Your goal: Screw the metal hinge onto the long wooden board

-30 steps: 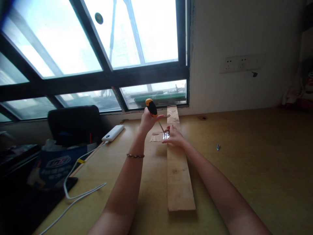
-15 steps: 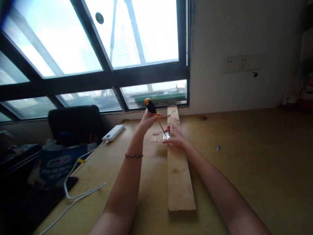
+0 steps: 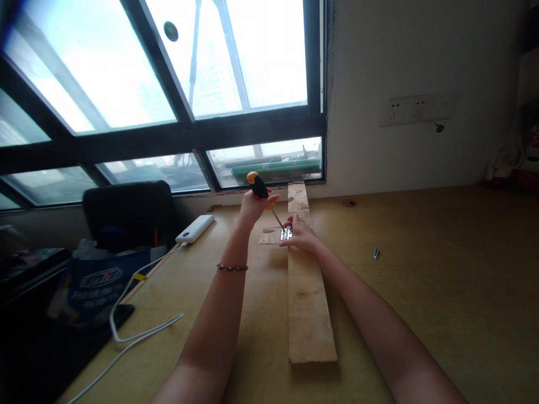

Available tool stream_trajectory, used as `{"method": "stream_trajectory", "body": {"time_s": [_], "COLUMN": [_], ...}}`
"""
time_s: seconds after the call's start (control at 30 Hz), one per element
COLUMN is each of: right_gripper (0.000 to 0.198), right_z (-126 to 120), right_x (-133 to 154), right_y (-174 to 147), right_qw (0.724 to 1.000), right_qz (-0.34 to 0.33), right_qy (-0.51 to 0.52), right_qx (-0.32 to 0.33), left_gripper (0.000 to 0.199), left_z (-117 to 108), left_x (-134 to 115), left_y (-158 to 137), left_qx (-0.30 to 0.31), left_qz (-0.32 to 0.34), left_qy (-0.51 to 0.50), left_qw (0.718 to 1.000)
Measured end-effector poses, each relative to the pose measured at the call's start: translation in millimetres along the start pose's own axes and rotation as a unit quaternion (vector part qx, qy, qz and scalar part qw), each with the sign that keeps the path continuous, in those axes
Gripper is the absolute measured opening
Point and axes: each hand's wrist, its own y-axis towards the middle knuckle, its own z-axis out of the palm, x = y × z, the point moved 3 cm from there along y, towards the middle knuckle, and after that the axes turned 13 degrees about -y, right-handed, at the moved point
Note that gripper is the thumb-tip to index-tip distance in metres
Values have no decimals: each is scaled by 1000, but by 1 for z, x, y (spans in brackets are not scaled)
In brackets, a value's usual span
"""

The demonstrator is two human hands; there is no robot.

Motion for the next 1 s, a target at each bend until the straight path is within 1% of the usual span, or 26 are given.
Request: {"method": "stream_trajectory", "body": {"time_s": [0.1,0.17,0.27,0.33,0.43,0.5,0.6,0.67,0.77,0.83,0.93,1.0], "right_gripper": [74,74,74,75,74,73,73,72,72,72,73,73], "right_z": [-1,-1,-1,-1,-1,-1,-2,-3,-4,-5,-5,-4], "right_x": [1,1,1,0,0,1,2,3,5,6,6,6], "right_y": [-1,-1,-1,-1,-1,-1,-1,-2,-3,-3,-3,-2], "right_qw": [1000,1000,1000,1000,1000,1000,1000,1000,1000,1000,1000,1000], "right_qz": [2,4,5,5,5,4,5,5,2,1,0,1], "right_qy": [-1,-5,-11,-13,-16,-21,-22,-20,-23,-26,-28,-25], "right_qx": [3,1,-2,-3,-6,-10,-8,-4,0,-1,-3,-2], "left_gripper": [36,37,40,42,36,30,28,35,50,57,60,58], "left_z": [-1,0,6,11,17,20,21,22,22,19,14,12], "left_x": [-1,-2,-7,-12,-18,-20,-16,-11,-6,-5,-5,-5], "left_y": [-1,-2,-5,-8,-11,-12,-11,-9,-7,-6,-6,-5], "left_qx": [-3,16,68,107,166,182,156,133,93,50,2,-7], "left_qz": [9,7,-7,-29,-60,-55,-16,-3,0,7,18,8], "left_qy": [7,-14,-81,-134,-197,-206,-182,-170,-143,-105,-66,-82], "left_qw": [1000,1000,994,985,964,960,971,976,985,993,998,997]}}
